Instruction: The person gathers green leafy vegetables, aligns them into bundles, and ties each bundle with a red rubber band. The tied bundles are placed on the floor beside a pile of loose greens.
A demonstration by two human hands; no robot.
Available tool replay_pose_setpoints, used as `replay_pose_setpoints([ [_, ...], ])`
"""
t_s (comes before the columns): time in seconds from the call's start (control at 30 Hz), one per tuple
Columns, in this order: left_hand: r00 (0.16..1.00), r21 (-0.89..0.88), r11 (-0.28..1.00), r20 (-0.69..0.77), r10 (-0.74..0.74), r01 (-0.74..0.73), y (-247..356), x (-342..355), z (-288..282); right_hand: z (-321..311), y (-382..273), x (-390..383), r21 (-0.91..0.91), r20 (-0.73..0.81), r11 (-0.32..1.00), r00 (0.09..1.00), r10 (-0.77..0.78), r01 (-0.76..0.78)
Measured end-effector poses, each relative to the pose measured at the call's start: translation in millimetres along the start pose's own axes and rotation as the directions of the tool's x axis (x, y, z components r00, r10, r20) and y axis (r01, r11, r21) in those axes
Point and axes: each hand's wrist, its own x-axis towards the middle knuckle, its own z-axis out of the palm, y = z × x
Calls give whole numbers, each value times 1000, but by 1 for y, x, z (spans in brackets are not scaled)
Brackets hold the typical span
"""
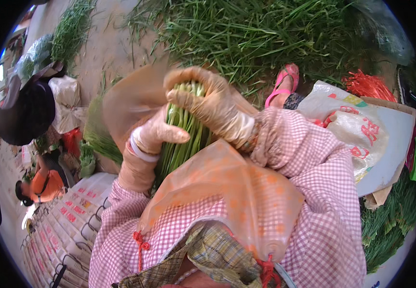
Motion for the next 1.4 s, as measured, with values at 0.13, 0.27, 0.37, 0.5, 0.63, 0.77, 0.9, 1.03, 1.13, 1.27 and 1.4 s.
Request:
replay_pose_setpoints([
  [0.13, 1000, -171, 985, -11, -23, 21, -23, 8, 3, -23, 2, 13, -504, 41, 859, 991, 125, -88],
  [0.27, 999, -104, 994, 33, 18, -14, -31, 15, -2, -107, 0, 70, -340, -116, 904, 965, 234, -259],
  [0.37, 998, -111, 994, 48, 27, -21, -26, 17, -10, -193, -4, 108, -956, -286, 117, 941, -183, -268],
  [0.5, 999, -146, 988, 6, -38, 38, -21, 27, -18, -278, 22, 129, -857, -285, -464, 956, 68, -223],
  [0.63, 998, -193, 979, -16, -68, 63, -19, 41, -23, -310, 59, 142, -718, -309, -687, 935, 175, -109],
  [0.77, 995, -187, 978, -20, -96, 91, -13, 49, -26, -316, 37, 150, -928, -196, -345, 971, 138, -139],
  [0.9, 997, -221, 972, 26, -77, 81, -9, 52, -25, -281, -54, 159, -586, -549, 594, 809, 210, -551],
  [1.03, 996, -200, 980, 86, 20, -3, -11, 47, -22, -175, -122, 149, -717, -270, 693, 946, -177, -75],
  [1.13, 991, -310, 948, 132, -28, 68, -19, 40, -17, -77, -105, 109, -486, 356, 789, 910, -213, 375],
  [1.27, 991, -388, 913, -97, 95, -126, -30, 33, -9, -15, -73, 45, -592, 792, -104, 601, 110, 799],
  [1.4, 980, -140, 976, 85, 178, -165, -34, 33, -8, -21, -66, 19, -504, 850, -285, 527, 3, 815],
])
